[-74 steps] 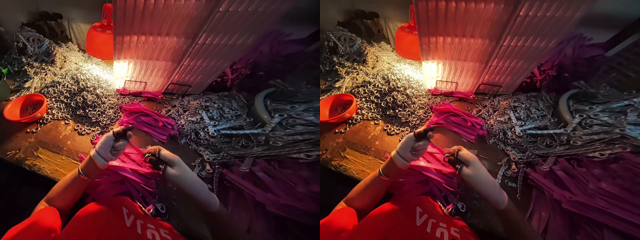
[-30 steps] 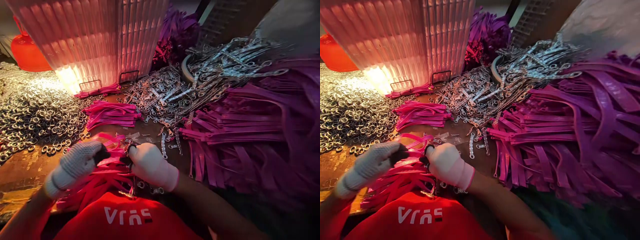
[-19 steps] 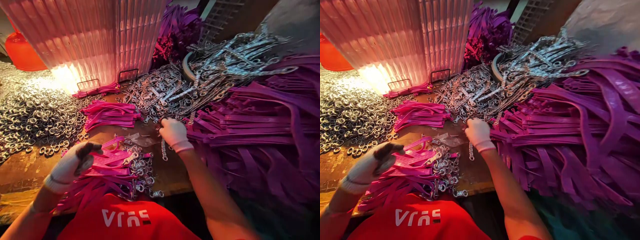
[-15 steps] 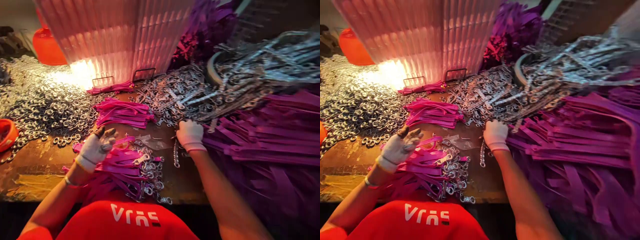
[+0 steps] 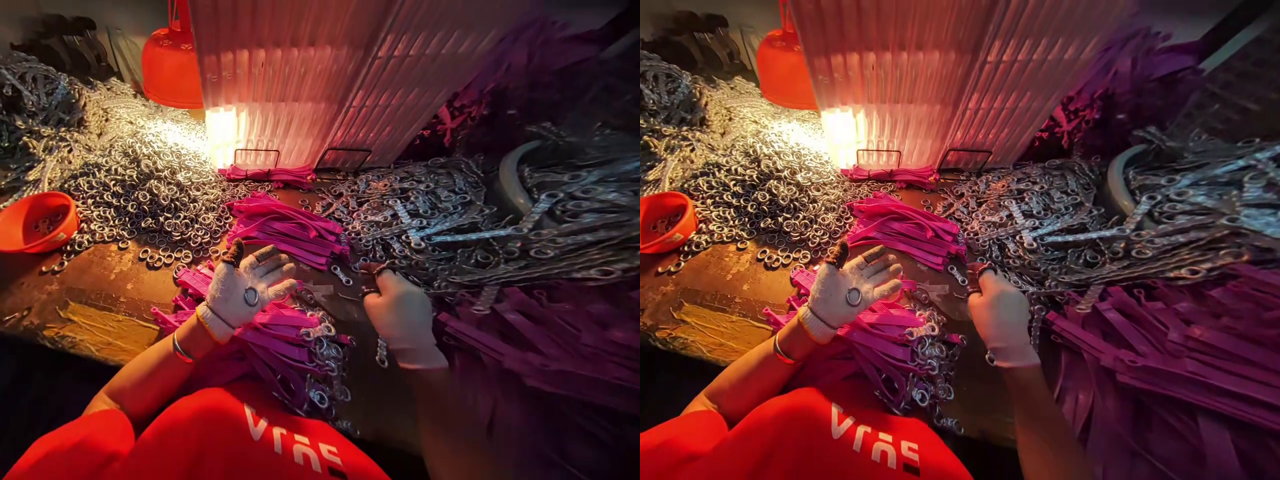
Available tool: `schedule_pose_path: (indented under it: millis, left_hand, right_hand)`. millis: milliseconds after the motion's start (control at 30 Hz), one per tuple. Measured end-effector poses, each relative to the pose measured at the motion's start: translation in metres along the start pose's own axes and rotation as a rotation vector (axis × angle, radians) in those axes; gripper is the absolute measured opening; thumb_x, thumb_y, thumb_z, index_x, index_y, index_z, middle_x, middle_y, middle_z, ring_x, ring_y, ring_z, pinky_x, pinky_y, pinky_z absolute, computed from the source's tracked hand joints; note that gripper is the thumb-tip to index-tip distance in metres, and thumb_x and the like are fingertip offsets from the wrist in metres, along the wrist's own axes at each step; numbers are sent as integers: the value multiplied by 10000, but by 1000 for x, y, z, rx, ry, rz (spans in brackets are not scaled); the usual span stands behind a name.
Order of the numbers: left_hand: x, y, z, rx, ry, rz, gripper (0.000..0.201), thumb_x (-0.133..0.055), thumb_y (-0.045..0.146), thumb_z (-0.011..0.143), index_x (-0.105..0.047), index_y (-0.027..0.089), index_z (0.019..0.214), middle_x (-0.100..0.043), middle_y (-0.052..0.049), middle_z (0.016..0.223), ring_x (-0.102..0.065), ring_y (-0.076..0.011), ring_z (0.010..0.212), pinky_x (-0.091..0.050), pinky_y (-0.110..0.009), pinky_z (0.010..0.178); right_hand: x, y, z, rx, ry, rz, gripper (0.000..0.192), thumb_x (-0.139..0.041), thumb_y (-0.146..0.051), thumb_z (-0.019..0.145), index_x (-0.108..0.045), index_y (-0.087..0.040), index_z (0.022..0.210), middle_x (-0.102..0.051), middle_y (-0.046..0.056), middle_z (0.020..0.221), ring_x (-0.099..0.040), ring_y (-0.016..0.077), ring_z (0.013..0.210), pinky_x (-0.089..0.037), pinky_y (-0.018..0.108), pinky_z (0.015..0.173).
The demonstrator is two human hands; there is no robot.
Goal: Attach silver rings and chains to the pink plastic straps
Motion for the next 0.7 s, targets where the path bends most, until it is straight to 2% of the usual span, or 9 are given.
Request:
schedule_pose_path:
  millis: [67, 133, 233, 300, 400, 533, 633, 700]
  left_hand:
    - [-1, -1, -1, -42, -17, 17, 429, -541, 534, 923, -644, 144, 1070, -693, -145, 1100, -676, -302, 1067, -571, -489, 905]
    - [-3, -4, -1, -66, -25, 20, 447, -528, 559, 930, -639, 157, 1090, -694, -128, 1088, -687, -286, 1043, -581, -451, 874]
    - [-8, -11, -1, -58, -5, 39, 469, -536, 591, 922, -633, 177, 1121, -698, -120, 1077, -700, -281, 1022, -582, -428, 853]
    - [-11, -15, -1, -37, -7, 47, 476, -547, 606, 910, -634, 186, 1117, -706, -119, 1058, -709, -281, 989, -581, -435, 842]
    - [-8, -18, -3, -11, -9, 84, 439, -574, 567, 906, -659, 162, 1054, -723, -117, 973, -714, -246, 873, -586, -371, 757]
    - [4, -14, -13, -44, -92, 336, 288, -732, 321, 814, -718, 116, 1015, -733, -107, 936, -677, -170, 762, -554, -255, 657]
    - [11, -13, -22, -35, -163, 562, 351, -791, 252, 756, -733, 133, 1081, -725, -93, 993, -647, -137, 733, -505, -213, 591]
    - [15, -12, -25, -16, -175, 615, 352, -808, 278, 750, -741, 135, 1064, -714, -76, 945, -609, -102, 672, -454, -189, 552]
  right_hand:
    - [11, -39, -21, 223, 73, 328, 353, -460, -142, 883, -641, -199, 1181, -731, 113, 1050, -668, 260, 953, -499, 370, 826]
    - [18, -79, -40, 447, 59, 532, 369, -509, -182, 902, -604, -237, 1254, -714, 91, 1149, -665, 241, 1032, -521, 364, 879]
    - [20, -123, -55, 610, 57, 562, 442, -492, -81, 849, -606, -209, 1257, -704, 115, 1163, -656, 239, 1052, -527, 375, 897]
    - [17, -137, -55, 650, 23, 519, 479, -465, -20, 784, -637, -179, 1201, -712, 125, 1106, -660, 240, 989, -534, 367, 843]
    - [16, -137, -50, 632, 5, 555, 451, -460, -10, 756, -667, -165, 1125, -723, 113, 1016, -662, 228, 904, -530, 341, 775]
    - [23, -117, -47, 451, 44, 732, 376, -509, -86, 831, -662, -222, 1147, -734, 60, 1040, -671, 207, 944, -527, 326, 817]
    - [26, -108, -49, 376, 0, 786, 398, -506, -54, 790, -671, -241, 1100, -727, 14, 941, -670, 187, 876, -523, 309, 785]
    - [27, -108, -53, 378, 20, 737, 409, -509, -42, 774, -673, -234, 1095, -720, 22, 957, -662, 192, 884, -514, 312, 789]
Point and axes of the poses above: each hand's wrist, its own z-axis towards the middle knuckle, its own x-axis out of the back of the hand, y = z × x, the point moved 3 cm from there along z, towards the middle knuckle
